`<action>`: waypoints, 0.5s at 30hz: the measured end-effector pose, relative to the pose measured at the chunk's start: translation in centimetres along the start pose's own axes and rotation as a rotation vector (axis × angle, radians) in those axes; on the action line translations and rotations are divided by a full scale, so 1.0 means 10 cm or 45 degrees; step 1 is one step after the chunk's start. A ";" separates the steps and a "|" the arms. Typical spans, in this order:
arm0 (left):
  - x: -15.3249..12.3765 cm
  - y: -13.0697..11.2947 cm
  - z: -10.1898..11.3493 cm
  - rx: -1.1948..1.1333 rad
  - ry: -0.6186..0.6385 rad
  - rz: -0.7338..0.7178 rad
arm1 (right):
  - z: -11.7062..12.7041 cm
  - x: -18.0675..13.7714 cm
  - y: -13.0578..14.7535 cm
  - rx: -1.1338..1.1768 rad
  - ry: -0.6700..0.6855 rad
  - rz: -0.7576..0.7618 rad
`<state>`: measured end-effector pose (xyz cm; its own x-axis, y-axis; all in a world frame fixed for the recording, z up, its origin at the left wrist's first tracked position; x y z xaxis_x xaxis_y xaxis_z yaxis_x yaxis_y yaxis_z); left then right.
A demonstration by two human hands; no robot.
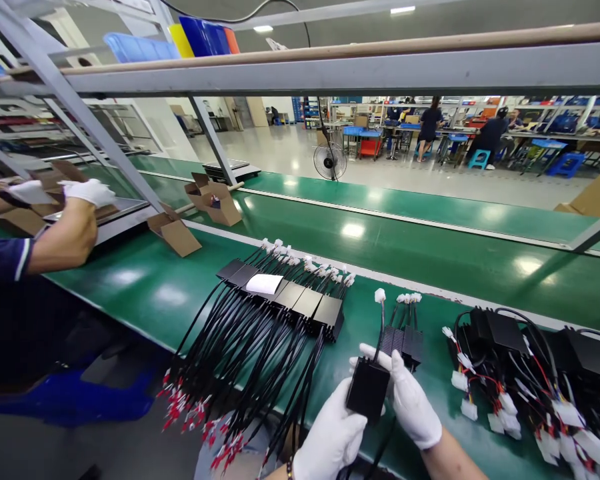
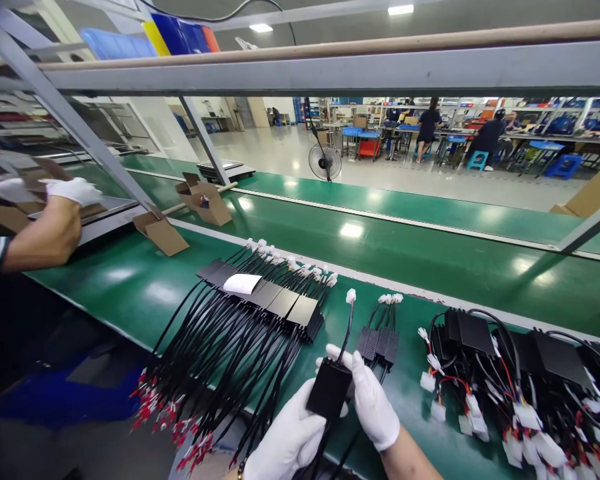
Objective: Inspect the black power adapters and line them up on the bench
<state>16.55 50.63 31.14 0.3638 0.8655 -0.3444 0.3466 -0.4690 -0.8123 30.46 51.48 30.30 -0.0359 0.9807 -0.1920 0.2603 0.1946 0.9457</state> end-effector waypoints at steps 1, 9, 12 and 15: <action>0.00 0.00 0.00 -0.019 0.000 -0.002 | 0.01 -0.03 -0.01 0.025 0.022 0.015; 0.05 0.23 0.09 0.093 0.150 0.058 | -0.02 0.00 -0.13 -0.083 -0.090 0.020; 0.07 0.23 0.10 0.240 0.067 0.038 | -0.08 -0.01 -0.20 -0.287 -0.329 0.093; 0.07 0.27 0.13 0.381 -0.076 0.075 | -0.17 -0.06 -0.22 -0.436 -0.396 0.073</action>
<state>16.59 50.18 28.13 0.3216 0.8511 -0.4151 0.0529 -0.4538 -0.8895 28.24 50.46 28.78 0.2742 0.9487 -0.1573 -0.0820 0.1860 0.9791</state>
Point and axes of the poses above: each hand's wrist, its own x-axis towards the middle knuckle, its own z-axis out of the back of the hand, y = z × x, the point moved 2 cm from there along x, towards the middle knuckle, and after that the axes turned 5 degrees about -y, right-handed, at the moved point
